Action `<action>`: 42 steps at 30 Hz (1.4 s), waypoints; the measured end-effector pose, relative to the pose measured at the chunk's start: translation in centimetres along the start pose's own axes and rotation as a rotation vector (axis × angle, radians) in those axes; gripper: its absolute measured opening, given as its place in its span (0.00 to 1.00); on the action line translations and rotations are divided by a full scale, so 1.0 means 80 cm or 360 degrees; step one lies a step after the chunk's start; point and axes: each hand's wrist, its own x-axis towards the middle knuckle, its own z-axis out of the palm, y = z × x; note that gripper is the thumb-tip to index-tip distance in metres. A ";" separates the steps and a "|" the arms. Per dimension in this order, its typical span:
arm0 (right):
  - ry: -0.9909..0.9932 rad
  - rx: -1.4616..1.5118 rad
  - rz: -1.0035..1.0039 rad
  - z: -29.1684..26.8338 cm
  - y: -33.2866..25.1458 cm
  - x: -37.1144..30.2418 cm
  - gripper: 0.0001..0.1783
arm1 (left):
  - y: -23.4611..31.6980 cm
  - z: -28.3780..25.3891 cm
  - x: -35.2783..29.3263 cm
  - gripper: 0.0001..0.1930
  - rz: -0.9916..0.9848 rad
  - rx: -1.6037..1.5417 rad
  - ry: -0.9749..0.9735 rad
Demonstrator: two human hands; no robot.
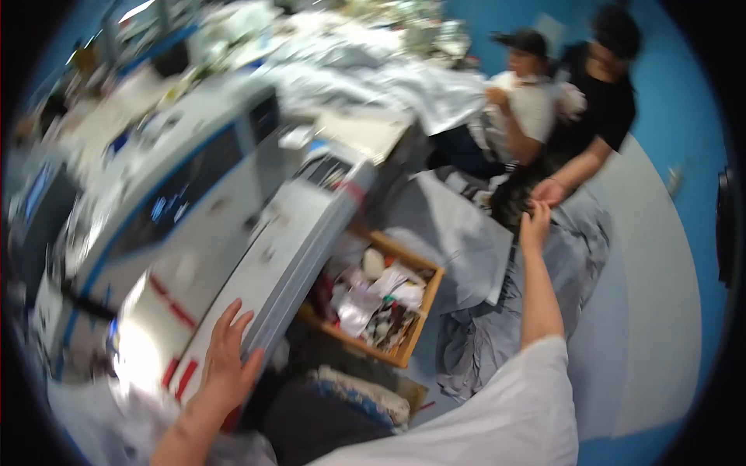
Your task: Sewing pieces of white fabric together using an industrial sewing machine in a factory environment.
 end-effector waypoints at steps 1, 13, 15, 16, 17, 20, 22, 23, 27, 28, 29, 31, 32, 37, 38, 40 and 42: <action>-0.0021 0.0240 -0.0181 -0.012 -0.030 -0.016 0.12 | 0.006 -0.001 -0.035 0.36 0.0020 -0.0040 0.0007; -0.3689 0.1683 -0.0301 -0.291 -0.314 -0.447 0.46 | 0.063 0.121 -0.504 0.34 -0.1564 0.0001 0.1079; -0.3945 0.1688 -0.1090 -0.316 -0.363 -0.491 0.31 | 0.054 0.149 -0.517 0.34 -0.1672 -0.0256 0.1038; -0.4076 0.1562 -0.1202 -0.332 -0.373 -0.512 0.32 | 0.047 0.146 -0.516 0.23 -0.1615 0.0135 0.0745; -0.3599 0.1974 -0.1424 -0.349 -0.368 -0.536 0.32 | 0.033 0.143 -0.510 0.23 -0.1598 0.0122 0.0756; -0.3790 0.2108 -0.0620 -0.376 -0.497 -0.462 0.26 | -0.030 0.139 -0.493 0.06 -0.1520 -0.0206 0.0905; -0.3655 0.2729 0.0511 -0.378 -0.574 -0.390 0.12 | -0.091 0.131 -0.520 0.05 -0.1516 -0.0223 0.1057; -0.3665 0.2709 0.0499 -0.378 -0.576 -0.383 0.12 | -0.135 0.131 -0.528 0.05 -0.1458 -0.0039 0.1082; -0.4223 0.2686 -0.0024 -0.397 -0.534 -0.393 0.19 | -0.318 0.088 -0.622 0.06 -0.1506 0.0814 0.0971; -0.4461 0.2193 0.0221 -0.403 -0.501 -0.402 0.23 | -0.339 0.087 -0.611 0.06 -0.1585 0.0734 0.1017; -0.4647 0.1674 0.0486 -0.408 -0.467 -0.411 0.27 | -0.349 0.080 -0.603 0.06 -0.1679 0.0656 0.1050; -0.4669 0.1067 0.0650 -0.408 -0.412 -0.430 0.32 | -0.355 0.059 -0.596 0.08 -0.1994 0.0449 0.0967; -0.4834 0.1085 0.0605 -0.412 -0.386 -0.434 0.32 | -0.357 0.001 -0.698 0.13 -0.2029 0.0487 0.0837; -0.4032 0.0880 0.0062 -0.393 -0.328 -0.463 0.32 | -0.088 0.032 -0.378 0.32 -0.1536 -0.0785 0.0997; -0.4045 0.0872 0.0081 -0.390 -0.341 -0.454 0.32 | -0.024 0.063 -0.374 0.34 -0.0872 -0.0387 0.0710; -0.4228 0.1079 0.1760 -0.386 -0.383 -0.426 0.30 | 0.056 0.100 -0.377 0.35 -0.0879 -0.0348 0.0321; -0.4372 0.1317 0.1193 -0.394 -0.383 -0.415 0.29 | 0.059 0.120 -0.385 0.38 -0.0862 -0.0331 -0.0067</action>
